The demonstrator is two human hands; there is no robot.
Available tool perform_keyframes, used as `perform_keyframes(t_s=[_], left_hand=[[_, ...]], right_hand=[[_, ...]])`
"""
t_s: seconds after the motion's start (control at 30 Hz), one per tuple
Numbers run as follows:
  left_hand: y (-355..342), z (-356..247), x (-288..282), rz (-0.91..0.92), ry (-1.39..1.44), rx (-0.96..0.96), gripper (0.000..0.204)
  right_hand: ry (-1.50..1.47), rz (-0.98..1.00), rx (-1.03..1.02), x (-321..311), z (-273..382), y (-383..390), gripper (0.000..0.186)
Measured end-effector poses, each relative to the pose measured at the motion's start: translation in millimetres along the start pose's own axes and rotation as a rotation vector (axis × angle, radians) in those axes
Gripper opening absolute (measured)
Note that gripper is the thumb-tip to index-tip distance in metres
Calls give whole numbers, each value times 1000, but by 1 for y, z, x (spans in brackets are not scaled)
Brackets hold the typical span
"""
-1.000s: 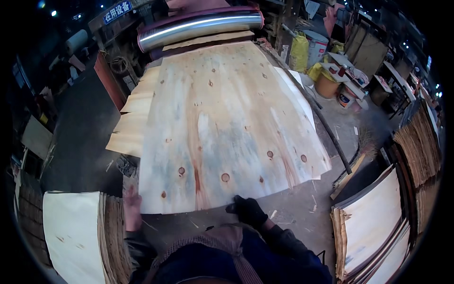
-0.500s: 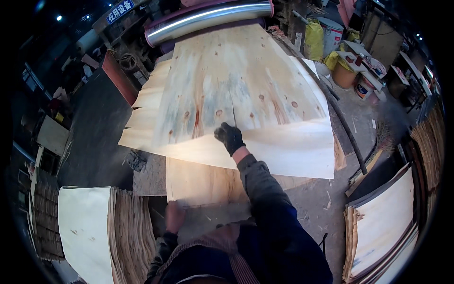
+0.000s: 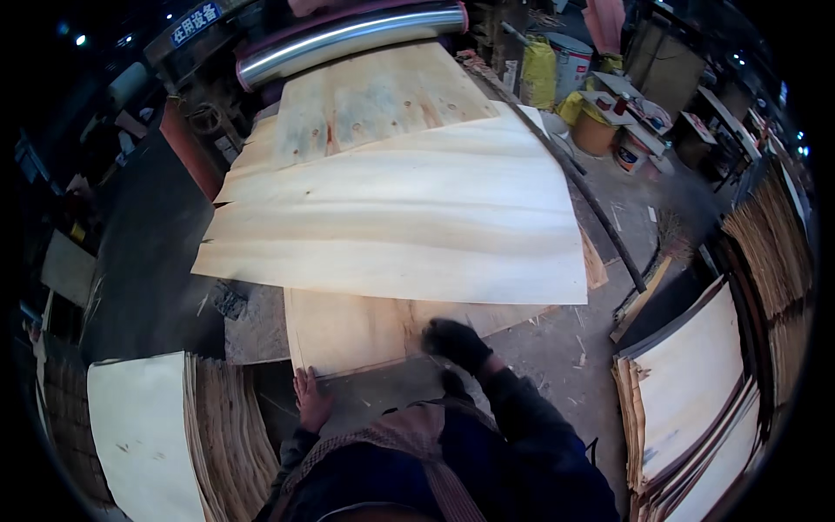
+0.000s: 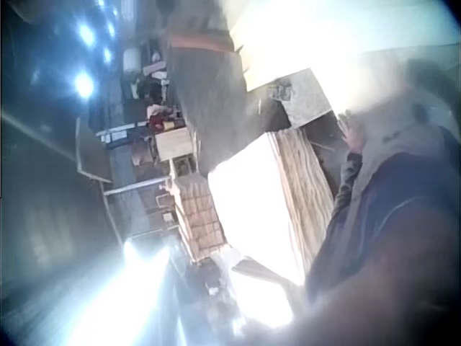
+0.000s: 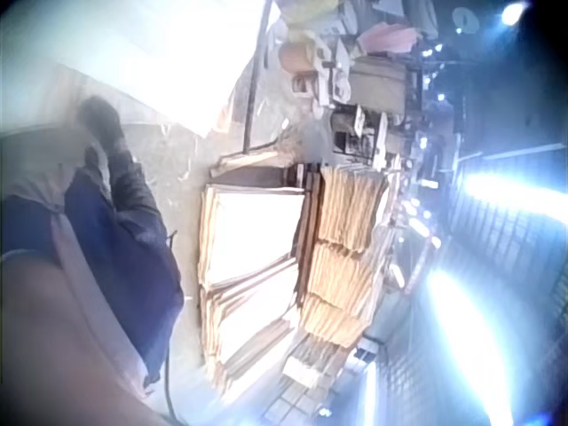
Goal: The person feeds veneer sheets through a roller gluing machine using a wooden pole, aligns and stacks the processed veneer sheets, and carries stacks of veneer sheets onto piles on the floor.
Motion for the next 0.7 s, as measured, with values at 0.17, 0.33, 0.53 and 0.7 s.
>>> perform_keyframes(t_s=[0.17, 0.33, 0.53, 0.7], left_hand=[[-11, 12, 10, 3, -38, 20, 86], [-22, 2, 9, 195, -127, -101, 86], [-17, -22, 4, 36, -141, -161, 80], [-23, -8, 13, 26, -136, -181, 73]], right_hand=[[39, -140, 61, -2, -18, 63, 31], [380, -207, 57, -6, 26, 113, 33], [2022, -574, -257, 74, 161, 134, 35], [1612, -173, -1242, 239, 269, 185, 66]])
Point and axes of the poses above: each hand's wrist, its own y-axis away from the middle knuckle, its own x-axis out of the palm, z = x × y, the point moved 3 cm from there along -y, towards the middle knuckle, and after that the axes turned 14 degrees about x, right-handed, at the moved point
